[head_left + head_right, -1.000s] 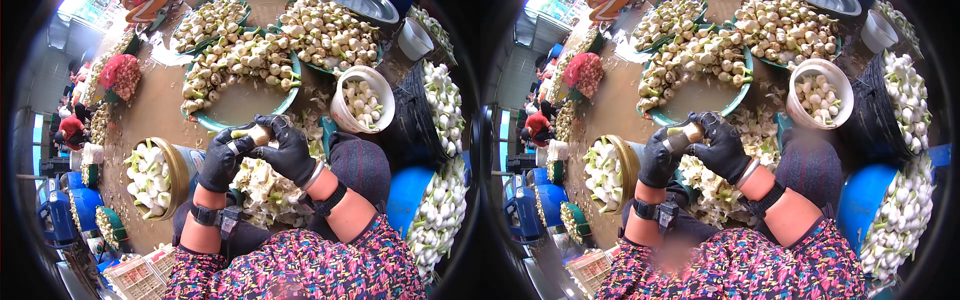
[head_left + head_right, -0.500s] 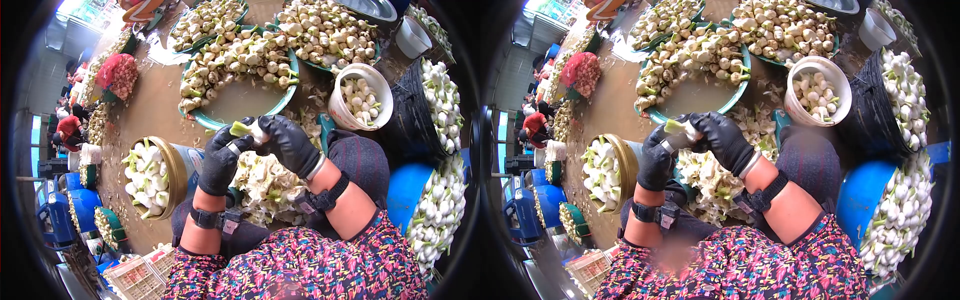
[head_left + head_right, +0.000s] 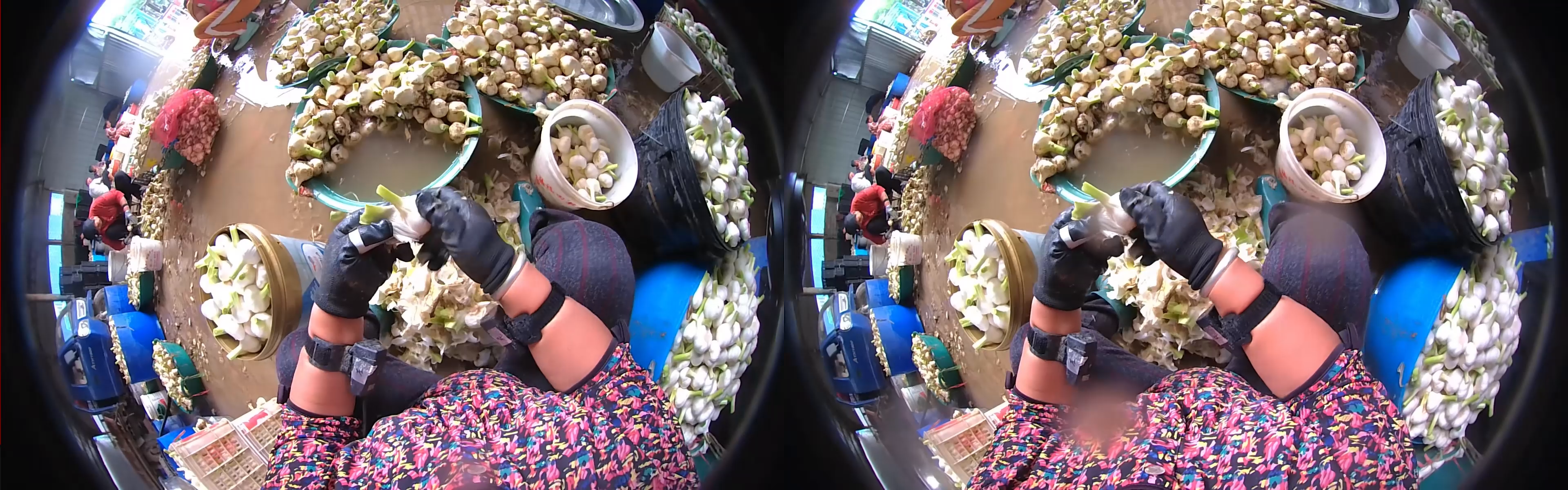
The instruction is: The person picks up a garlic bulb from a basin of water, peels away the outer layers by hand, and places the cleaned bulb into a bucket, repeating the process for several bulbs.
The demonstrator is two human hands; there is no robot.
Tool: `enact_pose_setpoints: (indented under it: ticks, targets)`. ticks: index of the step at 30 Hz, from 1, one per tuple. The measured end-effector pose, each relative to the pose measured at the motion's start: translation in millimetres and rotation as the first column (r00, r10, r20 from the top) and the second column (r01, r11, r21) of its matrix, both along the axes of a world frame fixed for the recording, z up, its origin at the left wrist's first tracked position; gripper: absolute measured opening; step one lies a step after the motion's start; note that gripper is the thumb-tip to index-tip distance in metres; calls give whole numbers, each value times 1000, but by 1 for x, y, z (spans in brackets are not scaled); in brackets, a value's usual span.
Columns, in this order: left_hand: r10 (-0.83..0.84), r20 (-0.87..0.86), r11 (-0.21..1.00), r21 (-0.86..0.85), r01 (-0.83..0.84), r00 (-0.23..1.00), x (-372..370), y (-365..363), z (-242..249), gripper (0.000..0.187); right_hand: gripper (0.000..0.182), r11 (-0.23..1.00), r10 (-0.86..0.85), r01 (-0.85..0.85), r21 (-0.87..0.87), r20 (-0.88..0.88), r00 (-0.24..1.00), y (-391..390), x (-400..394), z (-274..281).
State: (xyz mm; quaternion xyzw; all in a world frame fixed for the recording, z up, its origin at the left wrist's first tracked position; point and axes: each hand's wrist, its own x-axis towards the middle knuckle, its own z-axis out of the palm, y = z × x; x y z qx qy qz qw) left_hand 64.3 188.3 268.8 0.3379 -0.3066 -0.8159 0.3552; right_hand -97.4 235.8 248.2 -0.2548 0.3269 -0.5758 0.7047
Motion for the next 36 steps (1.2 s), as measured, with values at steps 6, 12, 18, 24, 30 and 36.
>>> enact_pose_setpoints:
  ticks: [6, 12, 18, 24, 30, 36]
  targets:
    - [238, 494, 296, -857, 422, 836, 5, -4, 10, 18, 32, 999, 16, -10, 34, -193, 981, 1, -6, 4]
    - [52, 438, 871, -459, 174, 897, 10, -4, 13, 21, 33, 989, 131, -123, 83, -110, 985, 0, -4, -5]
    - [110, 428, 888, -448, 105, 897, 12, -9, 14, 31, 40, 911, 410, -413, 21, 83, 908, 9, -12, 18]
    - [112, 513, 900, -416, 132, 851, 26, -16, 4, 43, 39, 998, 34, -33, 52, -32, 999, 1, -4, -3]
    - [216, 558, 575, -736, 357, 802, 3, -3, 8, 34, 27, 998, -52, 45, -39, -181, 982, 0, 6, -14]
    - [119, 307, 883, -468, 41, 944, 4, 1, 17, 24, 17, 963, -260, 265, 41, -100, 960, -8, -14, -7]
